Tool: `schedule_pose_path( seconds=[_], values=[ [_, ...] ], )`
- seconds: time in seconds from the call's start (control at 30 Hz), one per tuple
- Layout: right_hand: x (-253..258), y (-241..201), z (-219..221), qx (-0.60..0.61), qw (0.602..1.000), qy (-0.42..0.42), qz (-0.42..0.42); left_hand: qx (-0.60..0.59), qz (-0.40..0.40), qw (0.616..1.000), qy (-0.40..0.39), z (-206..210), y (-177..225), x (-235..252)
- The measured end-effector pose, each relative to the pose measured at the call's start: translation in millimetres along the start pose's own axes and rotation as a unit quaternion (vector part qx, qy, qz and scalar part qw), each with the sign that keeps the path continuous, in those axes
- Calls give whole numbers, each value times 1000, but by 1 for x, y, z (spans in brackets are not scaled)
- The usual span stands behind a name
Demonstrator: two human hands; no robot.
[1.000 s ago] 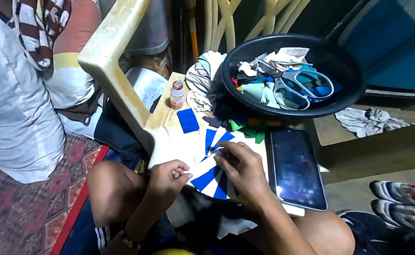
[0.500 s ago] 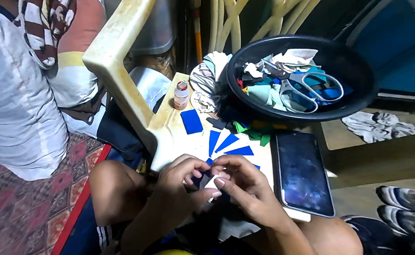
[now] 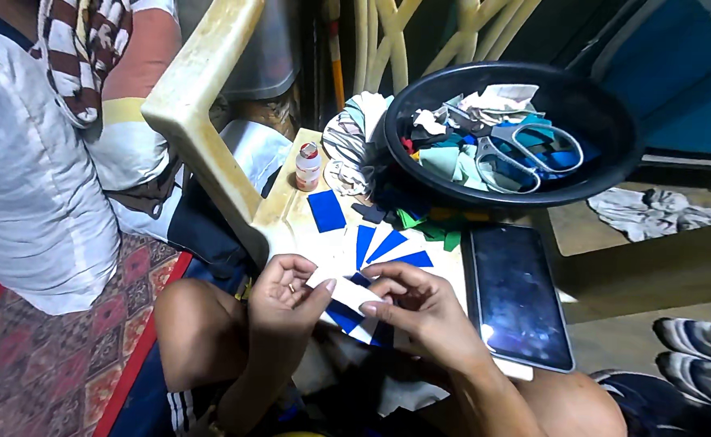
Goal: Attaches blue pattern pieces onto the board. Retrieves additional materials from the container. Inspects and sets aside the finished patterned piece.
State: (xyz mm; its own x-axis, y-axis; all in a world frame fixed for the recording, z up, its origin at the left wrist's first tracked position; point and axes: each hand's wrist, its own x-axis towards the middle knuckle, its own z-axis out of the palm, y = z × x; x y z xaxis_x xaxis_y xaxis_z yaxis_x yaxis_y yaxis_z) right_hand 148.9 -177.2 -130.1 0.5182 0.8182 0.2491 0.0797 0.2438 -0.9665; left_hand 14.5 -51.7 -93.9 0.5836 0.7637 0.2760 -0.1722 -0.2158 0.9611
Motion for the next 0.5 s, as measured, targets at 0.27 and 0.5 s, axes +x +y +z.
schedule_pose_path(
  seconds=[0.27, 0.5],
  values=[
    [6, 14, -8, -162, 982, 98, -12, 134, -87, 985, -62, -18, -24, -10],
    [9, 30, -4, -356, 925, 121, -60, 300, -68, 942, -136, -20, -33, -9]
  ],
)
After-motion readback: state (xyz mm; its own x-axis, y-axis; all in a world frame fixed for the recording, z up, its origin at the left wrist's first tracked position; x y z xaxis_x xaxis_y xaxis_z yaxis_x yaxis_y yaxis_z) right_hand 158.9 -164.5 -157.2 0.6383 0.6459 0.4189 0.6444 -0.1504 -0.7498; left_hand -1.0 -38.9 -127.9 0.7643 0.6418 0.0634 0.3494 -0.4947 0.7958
